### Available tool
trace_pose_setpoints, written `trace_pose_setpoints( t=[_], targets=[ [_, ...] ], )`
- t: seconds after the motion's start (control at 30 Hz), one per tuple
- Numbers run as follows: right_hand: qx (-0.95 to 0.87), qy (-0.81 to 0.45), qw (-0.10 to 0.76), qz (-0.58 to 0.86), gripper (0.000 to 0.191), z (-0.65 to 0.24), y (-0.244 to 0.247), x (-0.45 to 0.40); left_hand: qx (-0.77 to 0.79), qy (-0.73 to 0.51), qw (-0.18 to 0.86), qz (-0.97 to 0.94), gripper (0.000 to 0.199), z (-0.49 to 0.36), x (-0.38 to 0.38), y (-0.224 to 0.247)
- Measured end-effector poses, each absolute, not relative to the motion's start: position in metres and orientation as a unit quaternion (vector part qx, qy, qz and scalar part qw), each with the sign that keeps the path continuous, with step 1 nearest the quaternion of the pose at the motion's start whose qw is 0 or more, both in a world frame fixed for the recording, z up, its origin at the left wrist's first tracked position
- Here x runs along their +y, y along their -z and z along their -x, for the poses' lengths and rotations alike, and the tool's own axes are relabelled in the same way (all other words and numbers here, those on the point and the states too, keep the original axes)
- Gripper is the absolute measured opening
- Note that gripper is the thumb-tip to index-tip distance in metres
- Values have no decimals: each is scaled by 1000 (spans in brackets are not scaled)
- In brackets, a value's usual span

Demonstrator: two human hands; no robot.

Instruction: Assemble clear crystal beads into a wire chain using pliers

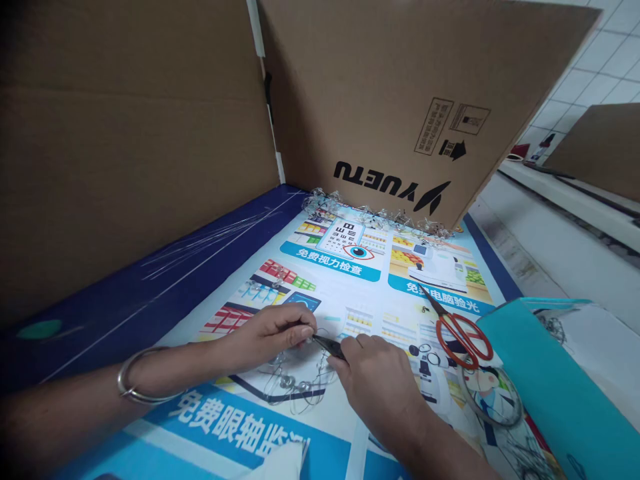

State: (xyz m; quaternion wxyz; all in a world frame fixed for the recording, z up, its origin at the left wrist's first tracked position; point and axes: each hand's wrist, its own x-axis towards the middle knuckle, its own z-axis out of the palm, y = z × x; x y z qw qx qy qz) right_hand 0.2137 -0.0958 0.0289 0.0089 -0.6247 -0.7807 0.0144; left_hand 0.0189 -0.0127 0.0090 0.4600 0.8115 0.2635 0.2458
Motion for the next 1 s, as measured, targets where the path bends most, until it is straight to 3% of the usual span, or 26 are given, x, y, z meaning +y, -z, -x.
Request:
trace_pose_setpoints(
  t=[0.17, 0.47, 0.8, 1.0],
  targets=[
    [-777, -20, -4, 629, 23, -216, -31, -96, 267, -208, 510, -791, 10, -18, -12, -8],
    [-785, -10, -8, 619, 24, -215, -30, -96, 270, -215, 441, -829, 9, -19, -12, -7],
    [-794, -4, -1, 608, 23, -213, -30, -101, 241, -192, 445, -841, 4, -16, -15, -12],
    [-798, 5, 8, 603, 21, -214, -28, -101, 232, -207, 410, -857, 16, -16, -13, -11]
  ],
)
